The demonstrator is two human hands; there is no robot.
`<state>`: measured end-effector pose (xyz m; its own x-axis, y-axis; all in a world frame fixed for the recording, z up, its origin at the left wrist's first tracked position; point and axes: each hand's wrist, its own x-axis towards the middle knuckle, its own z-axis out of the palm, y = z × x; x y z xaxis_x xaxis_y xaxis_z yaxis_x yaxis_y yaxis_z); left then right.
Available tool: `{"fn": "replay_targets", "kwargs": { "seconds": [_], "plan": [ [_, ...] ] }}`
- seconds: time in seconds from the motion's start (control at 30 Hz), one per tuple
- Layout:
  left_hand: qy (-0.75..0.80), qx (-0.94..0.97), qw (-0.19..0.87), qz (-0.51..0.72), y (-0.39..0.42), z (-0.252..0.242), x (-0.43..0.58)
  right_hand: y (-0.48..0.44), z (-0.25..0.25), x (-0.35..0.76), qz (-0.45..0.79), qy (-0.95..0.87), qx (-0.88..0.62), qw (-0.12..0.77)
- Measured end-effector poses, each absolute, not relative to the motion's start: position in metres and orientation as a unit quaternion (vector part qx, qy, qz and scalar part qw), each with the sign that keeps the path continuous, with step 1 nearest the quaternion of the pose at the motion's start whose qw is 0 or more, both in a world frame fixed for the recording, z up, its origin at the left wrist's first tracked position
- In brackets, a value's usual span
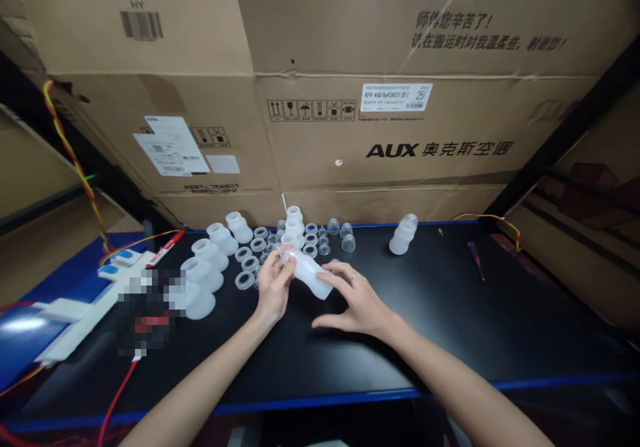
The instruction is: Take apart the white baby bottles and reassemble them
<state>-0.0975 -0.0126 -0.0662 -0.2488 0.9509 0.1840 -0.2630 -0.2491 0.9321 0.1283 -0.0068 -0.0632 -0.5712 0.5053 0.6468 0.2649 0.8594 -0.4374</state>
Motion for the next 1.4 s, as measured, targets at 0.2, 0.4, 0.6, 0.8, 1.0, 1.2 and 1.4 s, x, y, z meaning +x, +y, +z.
{"fn": "replay_targets", "kwargs": {
  "seconds": [0.2, 0.4, 0.6, 0.8, 1.0, 1.2, 1.4],
  "plan": [
    [0.368, 0.416, 0.520, 0.650, -0.015, -0.062, -0.101, -0.011, -0.068, 0.125, 0.194, -0.818, -0.214, 0.498],
    [0.320, 0.415, 0.547, 0.653, -0.014, -0.062, -0.109, -0.010, -0.066, 0.117, 0.541, -0.658, -0.273, 0.447],
    [0.311, 0.448, 0.528, 0.651, -0.019, -0.062, -0.104, -0.007, -0.077, 0.108, 0.729, -0.529, -0.307, 0.308],
    [0.342, 0.417, 0.478, 0.694, -0.028, -0.057, -0.092, -0.003, -0.067, 0.135, 0.288, -0.774, -0.325, 0.461],
    [0.362, 0.392, 0.486, 0.692, -0.026, -0.055, -0.093, -0.001, -0.063, 0.133, 0.140, -0.839, -0.240, 0.468],
    [0.354, 0.423, 0.466, 0.692, -0.028, -0.056, -0.098, -0.008, -0.065, 0.124, 0.455, -0.711, -0.298, 0.447],
    [0.353, 0.482, 0.404, 0.693, -0.032, -0.069, -0.095, -0.004, -0.074, 0.128, 0.403, -0.732, -0.360, 0.415]
  ]
}}
